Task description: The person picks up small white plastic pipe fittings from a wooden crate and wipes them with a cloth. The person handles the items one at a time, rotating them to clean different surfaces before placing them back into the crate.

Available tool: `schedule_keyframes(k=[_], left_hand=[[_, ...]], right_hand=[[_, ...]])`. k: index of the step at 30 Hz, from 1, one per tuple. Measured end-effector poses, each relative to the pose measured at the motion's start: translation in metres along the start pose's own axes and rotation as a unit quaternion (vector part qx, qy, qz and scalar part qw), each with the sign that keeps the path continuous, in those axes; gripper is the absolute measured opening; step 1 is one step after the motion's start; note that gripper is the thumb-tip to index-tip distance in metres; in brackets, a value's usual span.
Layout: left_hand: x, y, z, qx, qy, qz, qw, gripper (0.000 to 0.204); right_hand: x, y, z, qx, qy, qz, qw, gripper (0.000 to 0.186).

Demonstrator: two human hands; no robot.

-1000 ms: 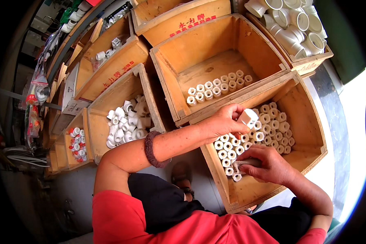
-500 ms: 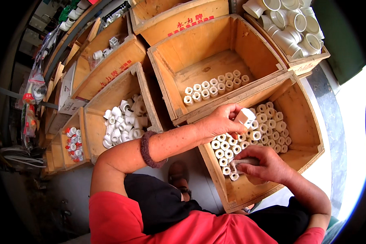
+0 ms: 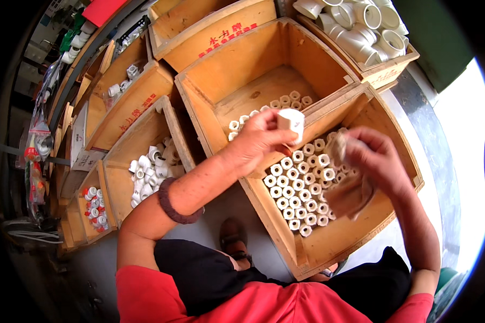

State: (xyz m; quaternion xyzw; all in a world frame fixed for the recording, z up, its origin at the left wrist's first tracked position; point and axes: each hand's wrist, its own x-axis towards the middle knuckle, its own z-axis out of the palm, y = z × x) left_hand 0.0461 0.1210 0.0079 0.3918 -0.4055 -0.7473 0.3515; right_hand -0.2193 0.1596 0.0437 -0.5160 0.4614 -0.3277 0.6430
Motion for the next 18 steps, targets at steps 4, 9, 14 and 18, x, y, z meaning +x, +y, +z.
schedule_keyframes(k=[4,9,14,18], left_hand=[[-0.001,0.004,-0.008,-0.008,0.014,-0.003,1.000,0.040],[-0.003,-0.007,-0.002,-0.014,-0.003,-0.040,0.999,0.040],[0.001,-0.003,-0.001,-0.003,-0.006,-0.042,0.999,0.040],[0.002,-0.002,-0.001,0.006,-0.012,-0.040,0.999,0.041]], right_hand=[[-0.004,-0.004,-0.007,0.011,0.020,-0.010,1.000,0.032],[-0.006,0.000,-0.003,0.018,0.000,0.015,1.000,0.030],[-0.008,0.005,-0.003,0.005,-0.006,0.012,1.000,0.031],[-0.008,0.004,-0.001,0.011,-0.006,0.021,1.000,0.030]])
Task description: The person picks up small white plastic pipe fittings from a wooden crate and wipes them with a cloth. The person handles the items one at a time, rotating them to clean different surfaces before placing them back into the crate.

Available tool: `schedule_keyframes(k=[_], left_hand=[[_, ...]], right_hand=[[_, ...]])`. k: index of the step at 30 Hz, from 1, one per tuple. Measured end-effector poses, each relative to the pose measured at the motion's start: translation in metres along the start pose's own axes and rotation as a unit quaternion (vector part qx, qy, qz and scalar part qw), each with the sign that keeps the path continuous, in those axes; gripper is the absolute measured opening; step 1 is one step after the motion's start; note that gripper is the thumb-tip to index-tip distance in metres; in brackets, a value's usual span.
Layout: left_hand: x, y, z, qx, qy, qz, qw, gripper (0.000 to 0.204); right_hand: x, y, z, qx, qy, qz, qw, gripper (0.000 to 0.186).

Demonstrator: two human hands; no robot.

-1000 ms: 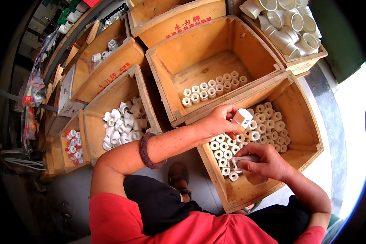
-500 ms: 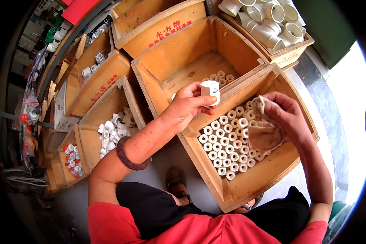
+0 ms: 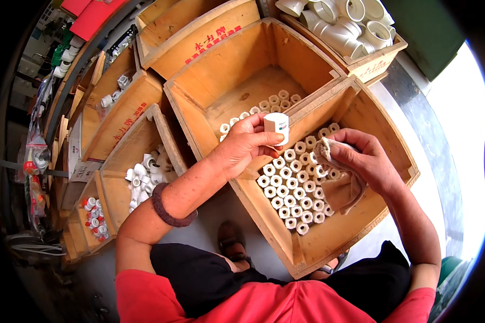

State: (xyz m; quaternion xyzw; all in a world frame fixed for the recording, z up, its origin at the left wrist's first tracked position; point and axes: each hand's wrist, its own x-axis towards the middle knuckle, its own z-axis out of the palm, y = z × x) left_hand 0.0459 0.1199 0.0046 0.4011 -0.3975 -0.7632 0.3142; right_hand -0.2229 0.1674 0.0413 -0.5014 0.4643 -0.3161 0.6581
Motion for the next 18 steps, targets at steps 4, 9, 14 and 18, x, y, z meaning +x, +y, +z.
schedule_keyframes(k=[4,9,14,18], left_hand=[[0.000,0.000,0.003,-0.007,-0.006,-0.007,1.000,0.041],[0.000,0.002,0.003,0.008,-0.005,0.001,1.000,0.042],[0.003,0.006,0.005,0.008,-0.010,0.009,1.000,0.042],[0.000,0.012,0.013,-0.021,0.005,0.010,1.000,0.039]], right_hand=[[0.001,0.001,0.004,-0.002,-0.013,-0.008,1.000,0.030],[0.003,0.000,0.014,-0.018,-0.064,0.015,0.998,0.029],[0.007,-0.013,0.043,-0.033,-0.138,0.023,0.990,0.027],[0.011,-0.026,0.068,-0.115,-0.183,-0.083,0.973,0.031]])
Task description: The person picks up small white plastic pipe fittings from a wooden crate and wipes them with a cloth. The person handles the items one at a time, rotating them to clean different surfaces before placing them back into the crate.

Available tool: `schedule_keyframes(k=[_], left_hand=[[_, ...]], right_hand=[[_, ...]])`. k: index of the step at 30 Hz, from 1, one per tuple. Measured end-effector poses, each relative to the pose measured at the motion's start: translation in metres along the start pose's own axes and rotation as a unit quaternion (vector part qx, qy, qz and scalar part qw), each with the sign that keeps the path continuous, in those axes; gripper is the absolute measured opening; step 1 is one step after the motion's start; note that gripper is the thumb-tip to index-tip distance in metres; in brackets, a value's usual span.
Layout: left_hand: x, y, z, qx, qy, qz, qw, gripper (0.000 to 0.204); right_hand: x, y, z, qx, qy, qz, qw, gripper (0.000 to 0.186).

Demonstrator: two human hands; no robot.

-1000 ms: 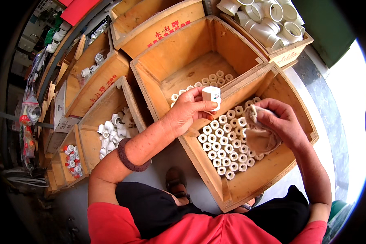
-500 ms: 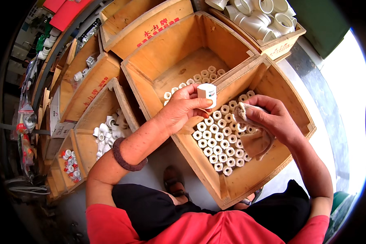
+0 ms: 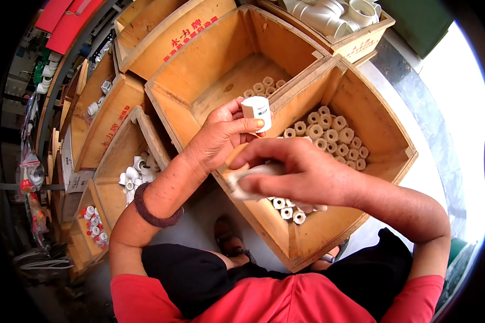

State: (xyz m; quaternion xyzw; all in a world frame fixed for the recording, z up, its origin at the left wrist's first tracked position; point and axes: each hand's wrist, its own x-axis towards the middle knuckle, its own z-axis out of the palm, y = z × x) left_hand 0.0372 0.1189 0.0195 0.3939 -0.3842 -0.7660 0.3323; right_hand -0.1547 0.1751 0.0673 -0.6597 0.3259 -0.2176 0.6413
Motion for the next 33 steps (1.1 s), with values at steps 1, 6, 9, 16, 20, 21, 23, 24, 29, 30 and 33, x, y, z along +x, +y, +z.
schedule_keyframes(k=[1,6,9,16,20,21,23,24,29,30,33], left_hand=[[0.000,0.002,0.000,0.000,0.008,-0.011,1.000,0.039],[-0.001,0.005,-0.004,0.019,0.004,0.000,1.000,0.048],[0.000,0.006,-0.002,0.028,-0.006,0.005,1.000,0.048],[-0.002,0.007,-0.002,0.034,-0.011,-0.003,0.999,0.048],[-0.002,0.004,-0.002,0.038,-0.004,0.000,0.999,0.049],[-0.002,0.004,-0.003,0.037,-0.008,-0.012,0.999,0.049],[-0.001,0.006,0.000,0.035,-0.015,-0.002,0.999,0.049],[-0.002,0.005,0.000,0.033,-0.015,0.000,0.999,0.049],[-0.005,0.003,0.003,0.008,0.017,-0.025,1.000,0.039],[-0.003,0.002,0.001,0.016,0.005,-0.020,1.000,0.042],[0.000,0.005,0.001,0.036,-0.010,-0.011,0.999,0.046]], right_hand=[[0.006,0.000,0.006,-0.007,-0.014,-0.035,0.999,0.033],[0.018,-0.013,0.032,0.016,-0.084,-0.044,0.995,0.038],[0.032,-0.012,0.057,0.018,-0.049,-0.144,0.988,0.037],[0.027,-0.027,0.052,0.084,-0.165,-0.045,0.982,0.031],[0.027,-0.029,0.049,0.100,-0.092,-0.101,0.985,0.031],[0.030,-0.029,0.050,0.082,-0.084,-0.114,0.987,0.031],[0.022,-0.028,0.043,0.026,-0.117,-0.050,0.991,0.031],[0.022,-0.025,0.041,0.026,-0.104,-0.063,0.992,0.030],[0.017,-0.029,0.031,0.079,-0.073,-0.145,0.984,0.030],[0.017,-0.027,0.032,0.072,-0.072,-0.142,0.985,0.031],[0.025,-0.029,0.037,0.050,-0.064,-0.182,0.980,0.031]])
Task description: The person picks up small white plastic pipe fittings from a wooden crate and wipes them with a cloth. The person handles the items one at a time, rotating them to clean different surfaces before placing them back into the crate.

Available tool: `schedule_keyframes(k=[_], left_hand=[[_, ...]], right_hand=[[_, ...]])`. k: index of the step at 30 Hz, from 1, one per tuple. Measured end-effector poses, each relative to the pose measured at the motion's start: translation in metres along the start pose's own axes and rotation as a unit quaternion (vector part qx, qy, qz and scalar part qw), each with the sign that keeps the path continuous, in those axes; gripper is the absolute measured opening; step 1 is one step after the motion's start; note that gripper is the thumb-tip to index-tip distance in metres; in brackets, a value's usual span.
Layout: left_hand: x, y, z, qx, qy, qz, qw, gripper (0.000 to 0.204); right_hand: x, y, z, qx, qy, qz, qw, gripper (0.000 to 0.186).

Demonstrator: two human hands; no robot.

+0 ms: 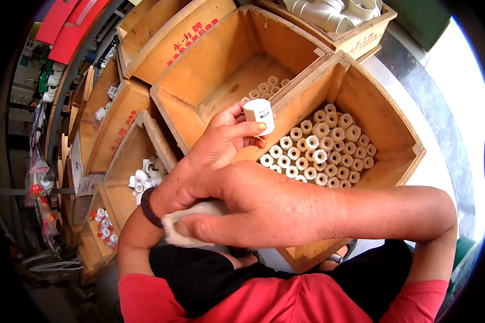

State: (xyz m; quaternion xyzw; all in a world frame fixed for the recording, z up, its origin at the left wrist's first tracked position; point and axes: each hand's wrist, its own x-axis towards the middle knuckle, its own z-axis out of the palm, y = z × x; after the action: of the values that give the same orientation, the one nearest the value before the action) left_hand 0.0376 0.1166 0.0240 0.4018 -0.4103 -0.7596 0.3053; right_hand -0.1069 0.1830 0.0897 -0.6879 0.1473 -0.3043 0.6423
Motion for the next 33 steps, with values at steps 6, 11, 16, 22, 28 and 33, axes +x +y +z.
schedule_keyframes(k=[6,11,16,22,28,33], left_hand=[[0.000,-0.002,0.004,0.010,-0.003,0.006,1.000,0.045],[0.001,-0.003,0.002,0.006,-0.008,0.003,1.000,0.047],[0.000,-0.002,0.003,-0.005,-0.016,0.009,1.000,0.042],[0.001,-0.007,0.002,-0.008,-0.012,0.006,1.000,0.044],[0.001,-0.011,-0.002,-0.004,-0.019,-0.003,1.000,0.042],[0.002,-0.013,0.000,-0.005,-0.023,0.001,1.000,0.040]], right_hand=[[-0.005,-0.006,0.012,0.080,-0.070,0.099,0.989,0.030],[0.002,0.002,0.021,0.068,0.012,-0.017,0.997,0.033],[-0.002,-0.007,0.021,-0.008,-0.073,0.085,0.994,0.035],[-0.008,-0.009,0.016,0.056,-0.059,0.100,0.992,0.029],[-0.014,-0.009,0.010,0.160,-0.048,0.154,0.974,0.027],[-0.018,0.006,0.007,0.073,-0.044,0.130,0.988,0.028]])
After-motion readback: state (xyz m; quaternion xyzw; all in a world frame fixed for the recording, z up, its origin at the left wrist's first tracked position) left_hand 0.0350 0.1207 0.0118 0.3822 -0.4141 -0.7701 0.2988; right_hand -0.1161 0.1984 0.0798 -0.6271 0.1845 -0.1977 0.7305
